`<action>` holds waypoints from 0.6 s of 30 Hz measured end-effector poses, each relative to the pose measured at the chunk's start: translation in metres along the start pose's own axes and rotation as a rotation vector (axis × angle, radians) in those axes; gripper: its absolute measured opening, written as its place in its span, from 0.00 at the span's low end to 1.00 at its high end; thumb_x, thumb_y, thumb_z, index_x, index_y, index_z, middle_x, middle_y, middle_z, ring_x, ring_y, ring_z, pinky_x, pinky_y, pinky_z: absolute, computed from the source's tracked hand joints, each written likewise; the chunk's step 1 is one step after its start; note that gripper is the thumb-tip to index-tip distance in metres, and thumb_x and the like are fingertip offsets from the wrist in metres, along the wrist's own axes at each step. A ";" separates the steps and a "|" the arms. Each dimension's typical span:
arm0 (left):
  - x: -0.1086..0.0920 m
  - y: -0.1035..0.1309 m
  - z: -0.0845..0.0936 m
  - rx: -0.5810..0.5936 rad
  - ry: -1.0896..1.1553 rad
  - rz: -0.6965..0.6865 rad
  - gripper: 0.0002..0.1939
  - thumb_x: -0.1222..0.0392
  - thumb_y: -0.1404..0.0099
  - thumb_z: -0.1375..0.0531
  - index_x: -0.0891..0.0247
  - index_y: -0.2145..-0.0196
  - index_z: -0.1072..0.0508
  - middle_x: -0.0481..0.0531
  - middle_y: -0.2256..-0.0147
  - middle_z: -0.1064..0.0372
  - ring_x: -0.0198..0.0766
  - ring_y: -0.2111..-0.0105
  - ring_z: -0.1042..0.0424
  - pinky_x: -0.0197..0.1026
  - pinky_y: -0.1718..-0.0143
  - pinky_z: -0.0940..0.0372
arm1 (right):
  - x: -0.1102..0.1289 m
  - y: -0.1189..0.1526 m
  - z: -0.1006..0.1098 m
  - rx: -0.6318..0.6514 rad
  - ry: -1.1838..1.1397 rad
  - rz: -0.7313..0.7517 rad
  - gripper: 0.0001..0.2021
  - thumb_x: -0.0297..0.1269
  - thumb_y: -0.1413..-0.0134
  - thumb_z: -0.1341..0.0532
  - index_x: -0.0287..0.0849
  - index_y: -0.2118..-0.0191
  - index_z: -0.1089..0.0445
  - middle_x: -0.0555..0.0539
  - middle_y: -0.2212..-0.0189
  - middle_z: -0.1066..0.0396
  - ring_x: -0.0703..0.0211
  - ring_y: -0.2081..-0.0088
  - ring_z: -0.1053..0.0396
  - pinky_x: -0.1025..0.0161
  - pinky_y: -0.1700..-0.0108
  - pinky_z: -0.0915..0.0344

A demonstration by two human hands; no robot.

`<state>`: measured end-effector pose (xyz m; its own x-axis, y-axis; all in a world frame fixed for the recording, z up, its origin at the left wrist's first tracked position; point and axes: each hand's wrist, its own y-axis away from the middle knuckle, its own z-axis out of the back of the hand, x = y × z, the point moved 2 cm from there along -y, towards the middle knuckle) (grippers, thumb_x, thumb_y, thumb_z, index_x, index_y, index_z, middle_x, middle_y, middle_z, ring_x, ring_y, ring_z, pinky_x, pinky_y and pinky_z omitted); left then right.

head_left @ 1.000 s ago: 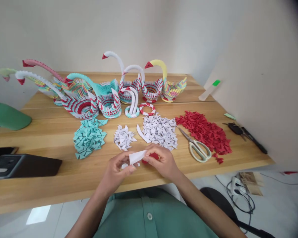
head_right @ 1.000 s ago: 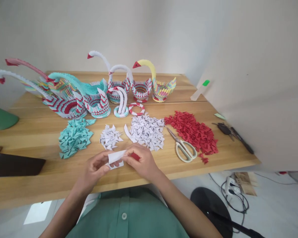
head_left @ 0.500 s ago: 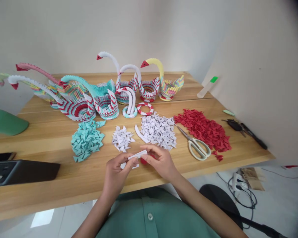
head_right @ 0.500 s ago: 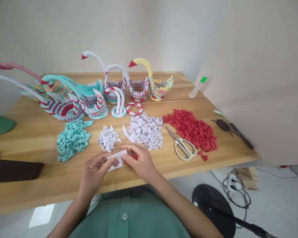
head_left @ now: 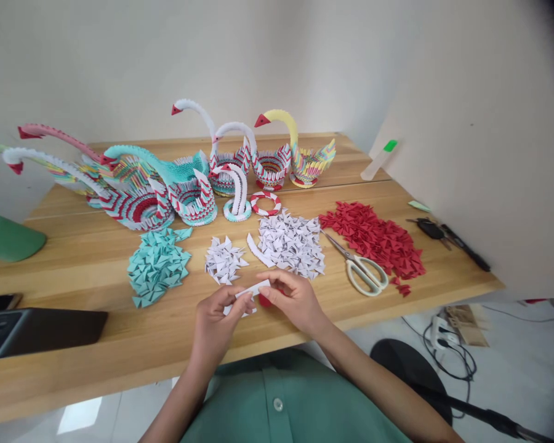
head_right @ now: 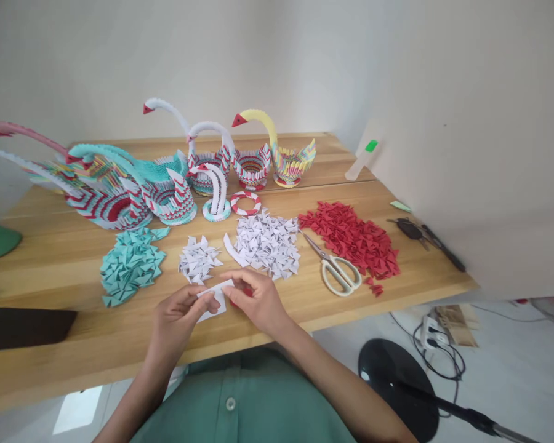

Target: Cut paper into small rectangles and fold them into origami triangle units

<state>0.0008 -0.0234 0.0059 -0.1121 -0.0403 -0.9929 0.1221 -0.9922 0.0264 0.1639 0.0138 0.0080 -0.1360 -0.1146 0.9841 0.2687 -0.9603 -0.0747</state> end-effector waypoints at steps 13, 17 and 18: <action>-0.003 -0.004 -0.006 0.007 0.094 0.084 0.09 0.57 0.43 0.36 0.65 0.75 0.27 0.48 0.81 0.28 0.34 0.80 0.31 0.35 0.75 0.35 | -0.001 0.000 0.000 -0.028 0.068 0.008 0.10 0.36 0.46 0.38 0.43 0.59 0.23 0.52 0.77 0.36 0.63 0.73 0.38 0.66 0.70 0.40; -0.002 -0.006 -0.010 0.037 0.132 0.129 0.10 0.55 0.45 0.36 0.65 0.76 0.28 0.47 0.82 0.30 0.32 0.82 0.34 0.34 0.78 0.37 | 0.002 -0.001 0.001 -0.035 0.073 0.019 0.10 0.34 0.47 0.38 0.43 0.60 0.23 0.53 0.76 0.35 0.64 0.74 0.39 0.66 0.70 0.40; -0.002 -0.006 -0.011 0.054 0.128 0.140 0.11 0.55 0.45 0.35 0.65 0.76 0.28 0.47 0.82 0.30 0.31 0.82 0.35 0.33 0.78 0.38 | 0.003 0.000 0.001 -0.035 0.073 0.023 0.10 0.34 0.46 0.39 0.43 0.60 0.23 0.53 0.76 0.35 0.64 0.74 0.40 0.66 0.70 0.41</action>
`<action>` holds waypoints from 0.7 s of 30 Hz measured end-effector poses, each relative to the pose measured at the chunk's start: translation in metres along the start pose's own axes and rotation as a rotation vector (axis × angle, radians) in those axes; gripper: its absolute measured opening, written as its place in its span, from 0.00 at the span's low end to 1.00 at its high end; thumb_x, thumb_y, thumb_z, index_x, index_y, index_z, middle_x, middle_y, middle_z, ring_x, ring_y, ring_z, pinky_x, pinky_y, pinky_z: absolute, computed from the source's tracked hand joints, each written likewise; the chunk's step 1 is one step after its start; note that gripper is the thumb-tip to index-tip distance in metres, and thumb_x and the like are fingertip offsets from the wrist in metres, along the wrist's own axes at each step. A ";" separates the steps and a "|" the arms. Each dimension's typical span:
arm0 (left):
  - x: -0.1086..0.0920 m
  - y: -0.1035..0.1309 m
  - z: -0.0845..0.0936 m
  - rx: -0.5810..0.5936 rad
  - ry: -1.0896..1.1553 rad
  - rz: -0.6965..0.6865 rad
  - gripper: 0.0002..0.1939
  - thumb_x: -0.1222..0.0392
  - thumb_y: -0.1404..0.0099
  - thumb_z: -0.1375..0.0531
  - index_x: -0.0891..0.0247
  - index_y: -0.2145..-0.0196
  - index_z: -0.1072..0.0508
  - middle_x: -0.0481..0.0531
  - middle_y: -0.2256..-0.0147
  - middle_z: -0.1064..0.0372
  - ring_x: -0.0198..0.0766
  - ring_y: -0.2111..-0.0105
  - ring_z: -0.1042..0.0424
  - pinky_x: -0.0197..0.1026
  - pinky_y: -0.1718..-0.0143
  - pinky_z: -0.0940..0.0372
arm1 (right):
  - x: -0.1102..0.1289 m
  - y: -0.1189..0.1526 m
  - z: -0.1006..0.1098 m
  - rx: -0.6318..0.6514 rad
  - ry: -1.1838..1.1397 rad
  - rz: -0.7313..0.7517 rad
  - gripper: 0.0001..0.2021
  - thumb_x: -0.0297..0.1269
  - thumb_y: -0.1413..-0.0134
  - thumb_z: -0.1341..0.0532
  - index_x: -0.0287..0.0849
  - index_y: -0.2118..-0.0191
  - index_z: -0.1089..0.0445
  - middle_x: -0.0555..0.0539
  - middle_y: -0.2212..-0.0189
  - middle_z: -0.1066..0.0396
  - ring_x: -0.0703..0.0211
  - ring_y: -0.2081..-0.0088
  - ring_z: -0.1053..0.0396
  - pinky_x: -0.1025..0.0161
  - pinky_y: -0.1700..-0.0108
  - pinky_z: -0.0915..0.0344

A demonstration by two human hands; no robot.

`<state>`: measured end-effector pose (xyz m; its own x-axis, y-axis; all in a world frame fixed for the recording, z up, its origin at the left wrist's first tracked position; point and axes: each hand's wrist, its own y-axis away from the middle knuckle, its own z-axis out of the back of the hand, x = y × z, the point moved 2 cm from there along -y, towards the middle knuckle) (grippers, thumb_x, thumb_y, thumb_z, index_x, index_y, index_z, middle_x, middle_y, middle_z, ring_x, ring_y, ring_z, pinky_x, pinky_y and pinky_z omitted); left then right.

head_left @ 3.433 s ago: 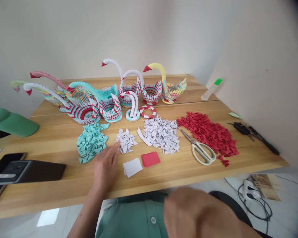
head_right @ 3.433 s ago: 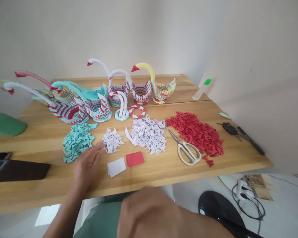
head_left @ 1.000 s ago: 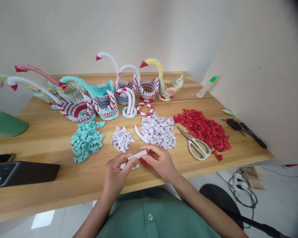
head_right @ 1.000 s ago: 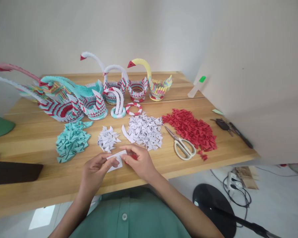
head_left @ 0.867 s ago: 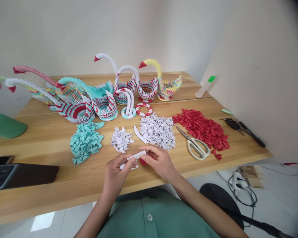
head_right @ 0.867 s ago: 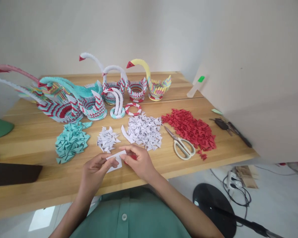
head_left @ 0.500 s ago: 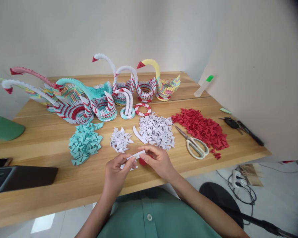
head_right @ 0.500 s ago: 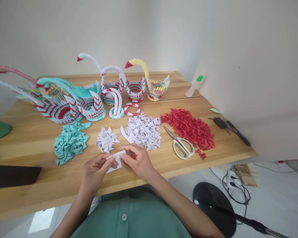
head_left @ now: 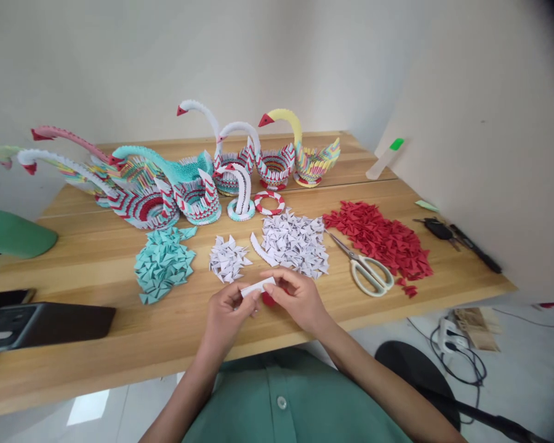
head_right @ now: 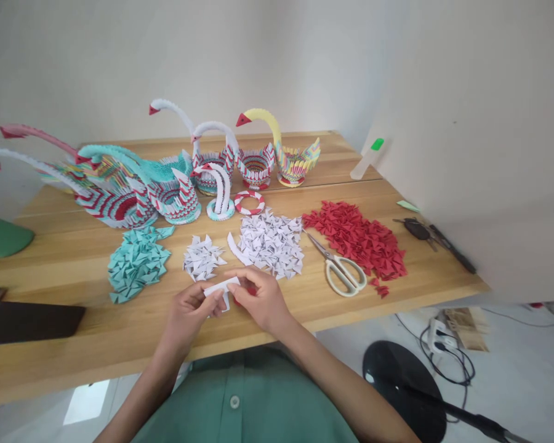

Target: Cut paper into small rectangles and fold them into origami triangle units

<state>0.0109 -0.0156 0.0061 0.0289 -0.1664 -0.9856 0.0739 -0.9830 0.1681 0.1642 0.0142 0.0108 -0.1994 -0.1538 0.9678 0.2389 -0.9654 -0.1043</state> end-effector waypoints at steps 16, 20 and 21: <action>0.001 0.000 -0.003 0.019 0.006 0.042 0.14 0.52 0.44 0.36 0.65 0.80 0.30 0.47 0.83 0.32 0.30 0.82 0.36 0.33 0.79 0.39 | -0.003 0.000 0.000 0.019 -0.116 -0.063 0.12 0.39 0.48 0.37 0.42 0.57 0.24 0.52 0.75 0.35 0.62 0.73 0.38 0.65 0.69 0.39; 0.002 -0.002 -0.003 0.004 -0.008 0.030 0.14 0.53 0.46 0.35 0.64 0.81 0.30 0.46 0.84 0.32 0.31 0.83 0.36 0.32 0.80 0.39 | -0.003 -0.001 -0.002 0.106 -0.180 -0.132 0.14 0.46 0.48 0.36 0.40 0.63 0.26 0.52 0.78 0.34 0.64 0.75 0.39 0.67 0.72 0.41; 0.002 -0.002 -0.003 0.004 -0.011 0.031 0.14 0.53 0.46 0.35 0.65 0.81 0.30 0.46 0.84 0.32 0.31 0.83 0.36 0.32 0.80 0.40 | -0.004 -0.001 -0.002 0.122 -0.174 -0.149 0.14 0.48 0.47 0.37 0.40 0.68 0.27 0.53 0.79 0.35 0.64 0.76 0.40 0.67 0.73 0.42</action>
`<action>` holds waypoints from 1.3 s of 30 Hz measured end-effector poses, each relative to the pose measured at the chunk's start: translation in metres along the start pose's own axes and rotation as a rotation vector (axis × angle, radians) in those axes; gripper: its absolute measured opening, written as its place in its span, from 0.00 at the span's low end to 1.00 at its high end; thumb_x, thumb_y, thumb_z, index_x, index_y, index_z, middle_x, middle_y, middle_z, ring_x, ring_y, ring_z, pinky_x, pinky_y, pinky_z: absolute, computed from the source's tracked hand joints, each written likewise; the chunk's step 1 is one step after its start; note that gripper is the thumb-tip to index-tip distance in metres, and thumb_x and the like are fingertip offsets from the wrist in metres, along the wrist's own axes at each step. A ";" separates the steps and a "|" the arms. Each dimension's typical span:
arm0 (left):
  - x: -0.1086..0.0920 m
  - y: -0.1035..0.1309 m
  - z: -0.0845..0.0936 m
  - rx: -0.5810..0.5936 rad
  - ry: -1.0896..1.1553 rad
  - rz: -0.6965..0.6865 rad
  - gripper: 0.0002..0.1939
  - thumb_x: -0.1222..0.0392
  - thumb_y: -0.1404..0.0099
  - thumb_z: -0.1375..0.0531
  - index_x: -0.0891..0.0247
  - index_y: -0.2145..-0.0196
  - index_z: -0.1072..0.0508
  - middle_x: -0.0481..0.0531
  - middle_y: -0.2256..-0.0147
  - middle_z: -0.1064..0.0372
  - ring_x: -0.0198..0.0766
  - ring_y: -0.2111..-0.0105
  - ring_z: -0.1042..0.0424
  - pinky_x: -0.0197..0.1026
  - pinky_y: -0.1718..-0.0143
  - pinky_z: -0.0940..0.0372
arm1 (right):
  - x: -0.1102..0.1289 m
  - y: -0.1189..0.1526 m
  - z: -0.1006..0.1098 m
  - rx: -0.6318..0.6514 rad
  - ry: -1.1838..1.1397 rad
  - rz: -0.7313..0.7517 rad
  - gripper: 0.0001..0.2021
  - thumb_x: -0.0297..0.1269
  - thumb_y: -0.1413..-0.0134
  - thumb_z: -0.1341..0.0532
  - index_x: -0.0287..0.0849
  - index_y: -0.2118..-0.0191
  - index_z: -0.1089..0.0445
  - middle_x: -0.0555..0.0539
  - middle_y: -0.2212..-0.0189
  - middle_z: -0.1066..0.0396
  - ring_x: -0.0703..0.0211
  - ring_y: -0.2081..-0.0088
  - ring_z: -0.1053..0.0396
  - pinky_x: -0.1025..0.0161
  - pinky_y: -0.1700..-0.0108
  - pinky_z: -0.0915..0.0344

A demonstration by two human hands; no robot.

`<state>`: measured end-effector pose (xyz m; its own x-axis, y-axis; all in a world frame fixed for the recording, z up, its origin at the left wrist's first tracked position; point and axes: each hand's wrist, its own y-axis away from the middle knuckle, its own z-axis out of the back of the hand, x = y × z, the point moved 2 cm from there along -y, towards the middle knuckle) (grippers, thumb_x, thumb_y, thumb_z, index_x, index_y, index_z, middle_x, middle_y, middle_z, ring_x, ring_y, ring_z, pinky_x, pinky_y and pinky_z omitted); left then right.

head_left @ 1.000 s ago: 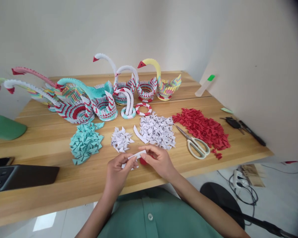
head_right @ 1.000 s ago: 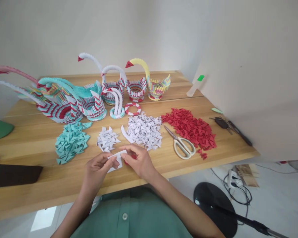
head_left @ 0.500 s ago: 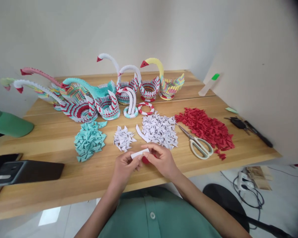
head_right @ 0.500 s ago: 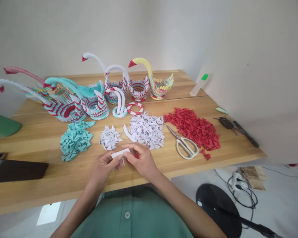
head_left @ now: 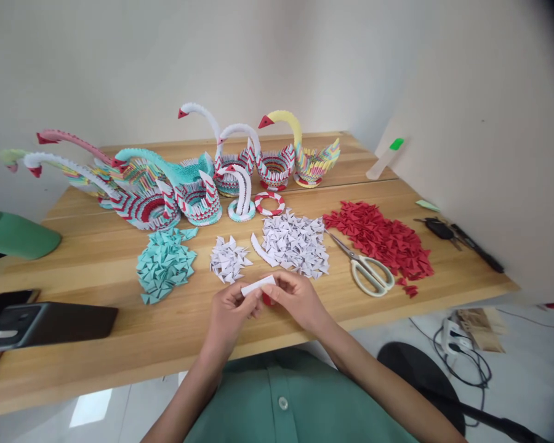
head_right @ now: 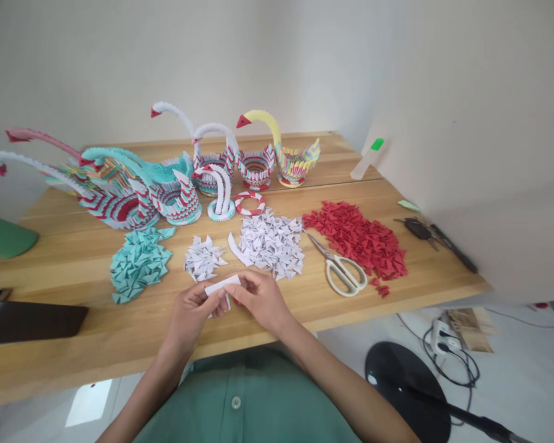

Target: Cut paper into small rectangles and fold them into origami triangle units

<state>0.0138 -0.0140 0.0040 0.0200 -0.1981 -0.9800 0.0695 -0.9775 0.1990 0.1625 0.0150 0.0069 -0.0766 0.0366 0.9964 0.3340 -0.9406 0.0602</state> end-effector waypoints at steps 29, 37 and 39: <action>0.011 -0.001 -0.002 0.018 0.131 -0.007 0.11 0.55 0.43 0.35 0.66 0.74 0.26 0.50 0.79 0.26 0.33 0.80 0.31 0.34 0.76 0.36 | -0.001 0.000 0.000 -0.024 0.049 0.006 0.14 0.43 0.45 0.39 0.41 0.77 0.34 0.53 0.81 0.36 0.66 0.78 0.42 0.67 0.74 0.45; 0.011 -0.002 0.004 -0.029 0.191 0.033 0.13 0.55 0.45 0.34 0.66 0.78 0.29 0.50 0.79 0.26 0.32 0.80 0.31 0.35 0.76 0.35 | -0.002 -0.002 0.003 -0.004 0.022 -0.022 0.11 0.43 0.47 0.37 0.40 0.73 0.30 0.53 0.80 0.34 0.65 0.78 0.40 0.67 0.74 0.44; 0.008 -0.001 0.005 -0.004 0.117 0.006 0.12 0.56 0.46 0.33 0.66 0.78 0.28 0.50 0.80 0.26 0.32 0.80 0.31 0.34 0.76 0.36 | 0.001 -0.004 0.004 0.025 0.053 -0.027 0.10 0.42 0.49 0.36 0.40 0.66 0.27 0.53 0.79 0.32 0.65 0.78 0.40 0.67 0.74 0.44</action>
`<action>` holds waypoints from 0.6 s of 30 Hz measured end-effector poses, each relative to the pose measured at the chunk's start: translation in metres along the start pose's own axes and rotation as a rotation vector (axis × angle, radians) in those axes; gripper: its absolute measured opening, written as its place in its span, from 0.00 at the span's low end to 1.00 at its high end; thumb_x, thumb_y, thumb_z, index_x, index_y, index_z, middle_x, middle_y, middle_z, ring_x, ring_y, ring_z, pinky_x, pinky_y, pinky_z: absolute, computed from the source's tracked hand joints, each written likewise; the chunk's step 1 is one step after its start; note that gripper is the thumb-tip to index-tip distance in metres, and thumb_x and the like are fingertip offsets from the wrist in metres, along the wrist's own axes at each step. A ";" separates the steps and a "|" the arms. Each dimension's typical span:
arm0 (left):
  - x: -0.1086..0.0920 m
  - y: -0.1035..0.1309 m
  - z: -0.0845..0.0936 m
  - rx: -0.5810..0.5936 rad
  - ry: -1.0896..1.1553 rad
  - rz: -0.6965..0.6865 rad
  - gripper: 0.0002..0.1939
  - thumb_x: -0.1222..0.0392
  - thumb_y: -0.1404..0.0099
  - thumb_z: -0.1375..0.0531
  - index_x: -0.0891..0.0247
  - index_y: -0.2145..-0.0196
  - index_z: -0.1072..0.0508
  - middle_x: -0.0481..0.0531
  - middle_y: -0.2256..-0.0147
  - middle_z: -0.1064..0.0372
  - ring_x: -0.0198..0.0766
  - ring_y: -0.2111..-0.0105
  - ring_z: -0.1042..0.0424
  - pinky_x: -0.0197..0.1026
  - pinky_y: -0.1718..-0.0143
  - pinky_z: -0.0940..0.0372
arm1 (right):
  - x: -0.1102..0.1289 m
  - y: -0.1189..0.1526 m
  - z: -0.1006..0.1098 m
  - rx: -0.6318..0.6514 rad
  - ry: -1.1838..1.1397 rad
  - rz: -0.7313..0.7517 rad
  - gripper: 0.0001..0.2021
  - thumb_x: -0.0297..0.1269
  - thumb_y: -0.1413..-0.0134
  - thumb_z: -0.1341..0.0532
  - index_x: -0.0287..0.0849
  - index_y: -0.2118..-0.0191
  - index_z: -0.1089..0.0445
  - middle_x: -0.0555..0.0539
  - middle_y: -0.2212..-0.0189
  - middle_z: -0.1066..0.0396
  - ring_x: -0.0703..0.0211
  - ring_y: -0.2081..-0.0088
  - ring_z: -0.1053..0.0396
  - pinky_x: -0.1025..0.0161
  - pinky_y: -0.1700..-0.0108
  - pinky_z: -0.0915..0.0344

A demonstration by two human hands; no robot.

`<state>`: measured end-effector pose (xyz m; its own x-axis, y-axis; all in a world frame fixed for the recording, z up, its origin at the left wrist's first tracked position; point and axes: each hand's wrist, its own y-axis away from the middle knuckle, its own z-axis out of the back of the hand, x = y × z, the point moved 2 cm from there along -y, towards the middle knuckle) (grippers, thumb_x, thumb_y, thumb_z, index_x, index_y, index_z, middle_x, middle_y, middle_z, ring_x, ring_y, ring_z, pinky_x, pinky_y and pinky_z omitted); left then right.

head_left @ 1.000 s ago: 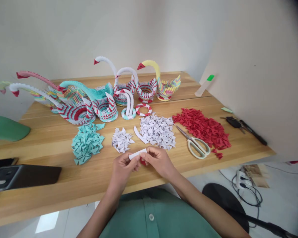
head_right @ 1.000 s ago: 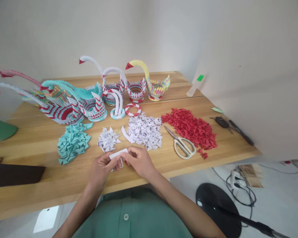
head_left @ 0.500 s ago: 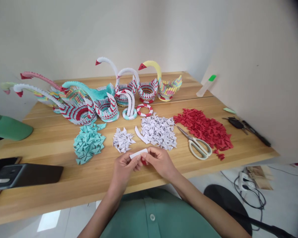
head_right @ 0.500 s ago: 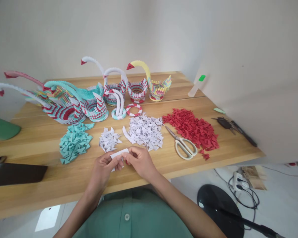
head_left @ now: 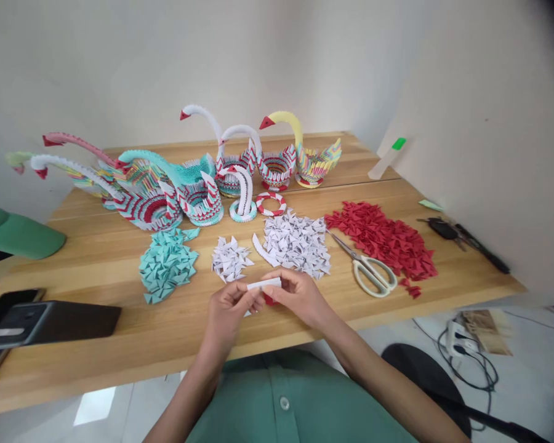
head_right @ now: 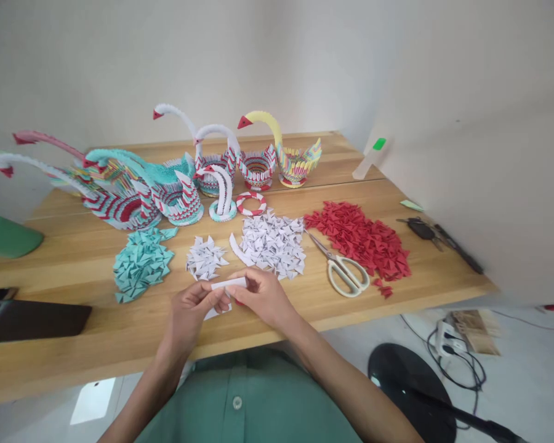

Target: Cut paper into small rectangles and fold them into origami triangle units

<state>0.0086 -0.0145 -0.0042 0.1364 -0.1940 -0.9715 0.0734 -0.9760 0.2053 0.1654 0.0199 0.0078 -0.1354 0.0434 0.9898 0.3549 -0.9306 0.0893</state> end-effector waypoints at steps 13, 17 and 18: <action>-0.001 0.003 0.004 -0.001 0.003 -0.009 0.11 0.55 0.45 0.34 0.66 0.75 0.25 0.50 0.79 0.26 0.33 0.78 0.30 0.35 0.74 0.34 | 0.015 -0.001 -0.003 -0.042 0.223 0.170 0.07 0.34 0.45 0.38 0.41 0.73 0.26 0.51 0.76 0.28 0.62 0.72 0.34 0.65 0.66 0.40; -0.001 0.003 0.005 -0.006 0.012 -0.005 0.11 0.55 0.46 0.33 0.67 0.76 0.25 0.50 0.79 0.26 0.33 0.79 0.30 0.35 0.74 0.33 | 0.014 -0.001 -0.004 -0.051 0.224 0.166 0.07 0.33 0.45 0.37 0.41 0.73 0.26 0.51 0.76 0.28 0.62 0.72 0.33 0.65 0.66 0.39; -0.002 0.003 0.005 -0.006 0.013 -0.004 0.11 0.55 0.46 0.33 0.67 0.76 0.25 0.49 0.79 0.26 0.33 0.79 0.30 0.35 0.75 0.33 | 0.014 -0.001 -0.004 -0.051 0.225 0.165 0.06 0.33 0.45 0.37 0.41 0.73 0.26 0.51 0.76 0.28 0.62 0.72 0.33 0.65 0.66 0.39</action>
<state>0.0039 -0.0175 -0.0026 0.1492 -0.1883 -0.9707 0.0805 -0.9761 0.2017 0.1599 0.0202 0.0209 -0.2836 -0.1869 0.9405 0.3426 -0.9358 -0.0827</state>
